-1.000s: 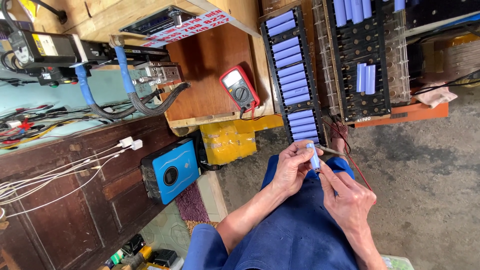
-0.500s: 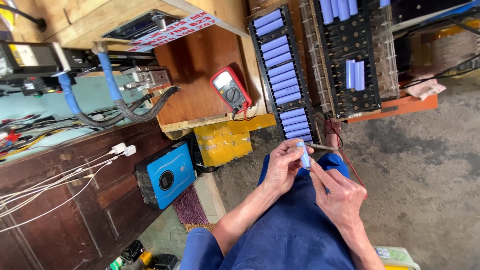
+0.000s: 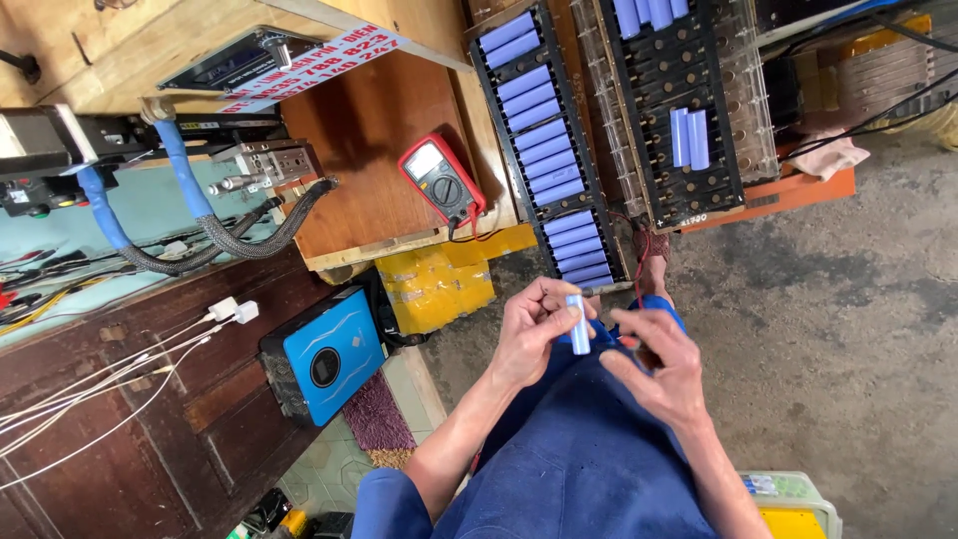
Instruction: Assembling a battery pack by inserting individual cells into a plastic frame and using a multimeter to test the voltage of the cells and the integrity of the connections.
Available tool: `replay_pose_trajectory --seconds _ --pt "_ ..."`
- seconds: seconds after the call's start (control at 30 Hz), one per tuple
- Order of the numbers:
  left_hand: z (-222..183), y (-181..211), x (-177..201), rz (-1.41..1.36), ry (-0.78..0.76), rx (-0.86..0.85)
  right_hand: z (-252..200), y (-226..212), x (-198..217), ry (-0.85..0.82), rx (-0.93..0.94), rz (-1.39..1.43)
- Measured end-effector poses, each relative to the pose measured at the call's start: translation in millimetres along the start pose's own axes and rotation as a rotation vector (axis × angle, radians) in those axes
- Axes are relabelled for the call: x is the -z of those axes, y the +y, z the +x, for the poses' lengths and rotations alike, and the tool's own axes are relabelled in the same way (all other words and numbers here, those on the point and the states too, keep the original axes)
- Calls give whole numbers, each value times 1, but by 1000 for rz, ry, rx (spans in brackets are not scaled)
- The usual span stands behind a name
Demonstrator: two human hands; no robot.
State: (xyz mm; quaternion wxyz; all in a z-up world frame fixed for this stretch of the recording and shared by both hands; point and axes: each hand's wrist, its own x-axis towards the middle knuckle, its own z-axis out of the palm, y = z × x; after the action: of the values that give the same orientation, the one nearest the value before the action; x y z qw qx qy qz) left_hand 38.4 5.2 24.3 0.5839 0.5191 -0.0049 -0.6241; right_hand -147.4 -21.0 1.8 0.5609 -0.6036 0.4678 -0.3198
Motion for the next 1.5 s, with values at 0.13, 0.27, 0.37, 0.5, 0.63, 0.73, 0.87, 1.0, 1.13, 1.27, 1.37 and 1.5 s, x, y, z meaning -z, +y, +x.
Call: replay_pose_trajectory --seconds 0.13,0.27,0.37,0.5,0.63,0.73,0.87,1.0,1.13,1.27,1.37,1.5 --pt "-7 25 -10 61 -201 -6 21 -10 -7 36 -22 11" --pt "3 32 -3 154 -420 -2 28 6 -16 49 17 -78" --pt "12 44 -4 210 -561 45 33 28 -21 51 94 -110" --pt "35 67 -11 364 -613 17 40 17 -18 34 -63 -130" --pt "70 98 0 560 -439 -194 21 42 -12 56 -176 -236" --pt "99 121 5 616 -278 -348 26 22 -1 113 -308 -68" --pt "129 155 -5 843 -171 -548 12 47 4 133 -596 -109" --pt "158 165 -9 892 -239 -645 9 64 -1 87 -772 -83" --pt "174 167 -19 1016 -224 -688 13 60 -4 109 -761 -34" --pt "189 166 -20 1098 -208 -724 17 59 -7 161 -737 195" --pt "200 173 -17 1102 -226 -730 22 53 -11 124 -753 149" --pt "214 176 -18 1228 -301 -715 31 40 -16 50 -719 104"
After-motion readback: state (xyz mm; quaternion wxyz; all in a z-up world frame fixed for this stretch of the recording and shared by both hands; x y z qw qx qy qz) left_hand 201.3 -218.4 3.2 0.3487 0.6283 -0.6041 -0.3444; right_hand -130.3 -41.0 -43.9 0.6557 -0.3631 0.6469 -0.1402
